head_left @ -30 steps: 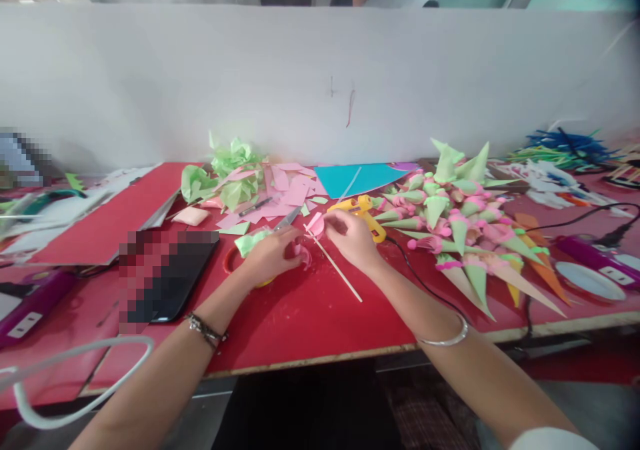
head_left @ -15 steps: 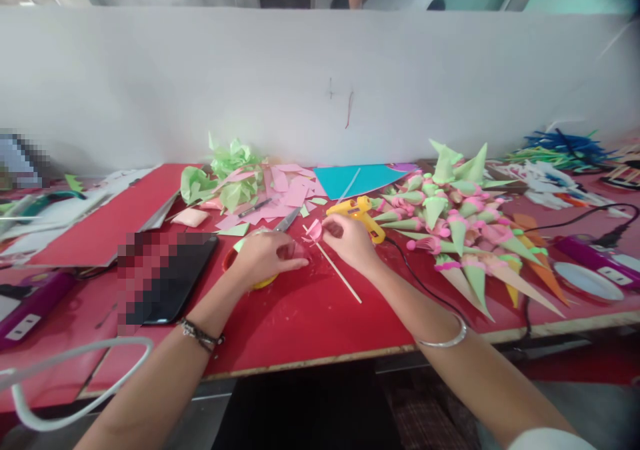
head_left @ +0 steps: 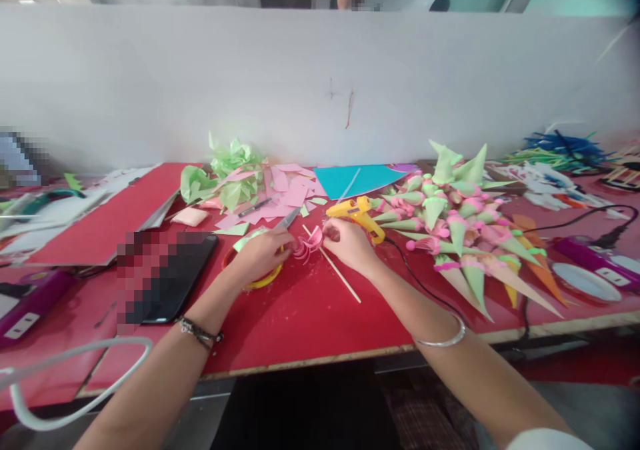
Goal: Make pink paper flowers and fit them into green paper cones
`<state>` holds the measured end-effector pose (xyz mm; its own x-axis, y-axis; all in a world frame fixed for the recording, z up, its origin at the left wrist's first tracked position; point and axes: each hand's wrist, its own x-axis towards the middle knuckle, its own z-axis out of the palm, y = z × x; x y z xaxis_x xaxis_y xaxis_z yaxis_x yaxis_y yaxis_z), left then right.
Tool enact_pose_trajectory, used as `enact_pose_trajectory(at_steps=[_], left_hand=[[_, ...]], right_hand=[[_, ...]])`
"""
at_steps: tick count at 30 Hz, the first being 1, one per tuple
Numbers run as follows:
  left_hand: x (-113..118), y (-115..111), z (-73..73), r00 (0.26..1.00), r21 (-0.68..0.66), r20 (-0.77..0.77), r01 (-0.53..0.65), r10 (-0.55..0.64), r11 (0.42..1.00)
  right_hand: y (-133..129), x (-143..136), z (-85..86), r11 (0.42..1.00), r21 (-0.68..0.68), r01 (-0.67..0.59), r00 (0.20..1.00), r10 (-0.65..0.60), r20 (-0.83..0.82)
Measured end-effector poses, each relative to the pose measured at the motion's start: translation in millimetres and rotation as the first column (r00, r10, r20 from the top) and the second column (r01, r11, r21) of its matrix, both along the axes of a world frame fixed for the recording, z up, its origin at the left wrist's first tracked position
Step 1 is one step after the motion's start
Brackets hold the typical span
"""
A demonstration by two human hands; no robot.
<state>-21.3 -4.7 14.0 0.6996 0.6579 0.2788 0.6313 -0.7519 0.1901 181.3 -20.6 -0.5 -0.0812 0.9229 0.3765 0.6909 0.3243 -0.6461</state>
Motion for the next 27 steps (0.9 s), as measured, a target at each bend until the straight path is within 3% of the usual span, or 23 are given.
enact_pose_trajectory(at_steps=[8,12,18,27], left_hand=[[-4.0,1.5,4.6,0.991,-0.040,0.109,0.089,-0.084,0.995],[-2.1,-1.9,6.7,0.980,-0.061,0.157,0.132,-0.121,0.989],[0.9,-3.2,4.0,0.974,-0.090,0.151,0.184,-0.169,0.979],[0.5,1.8,1.8,0.981,-0.130,0.145,0.151,-0.132,0.980]], right_hand=[[1.5,2.5,2.1,1.000,0.029,0.006,1.000,-0.006,-0.027],[2.3,1.4,2.9,0.999,0.033,0.018,0.986,-0.013,-0.164],[-1.4,-4.4,4.6,0.976,0.006,-0.215,0.959,0.213,-0.187],[-3.1,-5.4,7.2,0.941,0.032,-0.337,0.928,0.337,-0.160]])
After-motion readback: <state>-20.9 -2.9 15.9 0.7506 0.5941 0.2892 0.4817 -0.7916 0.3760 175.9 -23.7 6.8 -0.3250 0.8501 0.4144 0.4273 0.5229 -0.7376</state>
